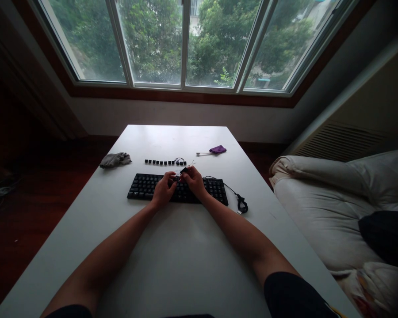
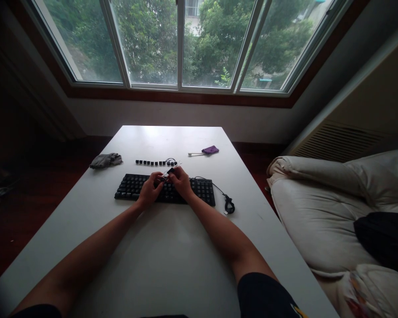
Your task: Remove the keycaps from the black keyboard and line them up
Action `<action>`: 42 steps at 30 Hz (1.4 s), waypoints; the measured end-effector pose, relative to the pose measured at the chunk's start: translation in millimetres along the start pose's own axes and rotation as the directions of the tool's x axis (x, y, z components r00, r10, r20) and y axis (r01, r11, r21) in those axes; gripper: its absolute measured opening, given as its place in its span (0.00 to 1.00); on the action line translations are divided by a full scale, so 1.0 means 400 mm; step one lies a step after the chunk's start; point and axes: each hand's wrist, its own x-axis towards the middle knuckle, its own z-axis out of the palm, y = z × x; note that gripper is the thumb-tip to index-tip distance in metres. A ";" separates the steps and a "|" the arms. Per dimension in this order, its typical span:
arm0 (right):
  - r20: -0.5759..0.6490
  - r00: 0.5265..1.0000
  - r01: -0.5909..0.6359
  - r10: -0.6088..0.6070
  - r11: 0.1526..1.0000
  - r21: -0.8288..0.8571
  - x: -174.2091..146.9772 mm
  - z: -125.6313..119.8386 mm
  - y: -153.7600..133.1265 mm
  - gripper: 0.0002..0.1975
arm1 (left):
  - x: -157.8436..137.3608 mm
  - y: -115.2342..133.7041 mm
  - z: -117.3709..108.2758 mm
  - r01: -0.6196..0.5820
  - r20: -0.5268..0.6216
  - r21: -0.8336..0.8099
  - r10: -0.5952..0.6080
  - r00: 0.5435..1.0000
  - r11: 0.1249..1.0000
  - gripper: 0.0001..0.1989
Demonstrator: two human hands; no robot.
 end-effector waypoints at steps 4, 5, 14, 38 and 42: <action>-0.007 1.000 -0.002 0.002 1.000 0.020 0.001 0.001 0.002 0.13 | -0.008 -0.002 0.001 -0.042 -0.019 0.053 0.043 0.999 0.998 0.13; -0.008 1.000 -0.003 0.004 1.000 0.022 0.001 0.001 0.001 0.13 | -0.009 -0.002 0.002 -0.057 -0.017 0.062 0.058 0.998 0.996 0.12; -0.034 0.999 -0.015 0.017 0.997 0.069 0.001 0.001 -0.016 0.13 | -0.006 0.008 0.000 -0.214 -0.084 0.025 0.215 0.973 0.977 0.08; 0.185 0.976 -0.079 0.114 0.980 -0.185 0.023 -0.027 -0.050 0.13 | -0.017 0.007 -0.012 -0.124 -0.158 0.267 0.170 0.973 0.956 0.07; 0.230 0.963 -0.092 0.141 0.973 -0.211 0.028 -0.037 -0.051 0.17 | -0.017 0.007 -0.016 -0.155 -0.138 0.325 0.209 0.968 0.933 0.08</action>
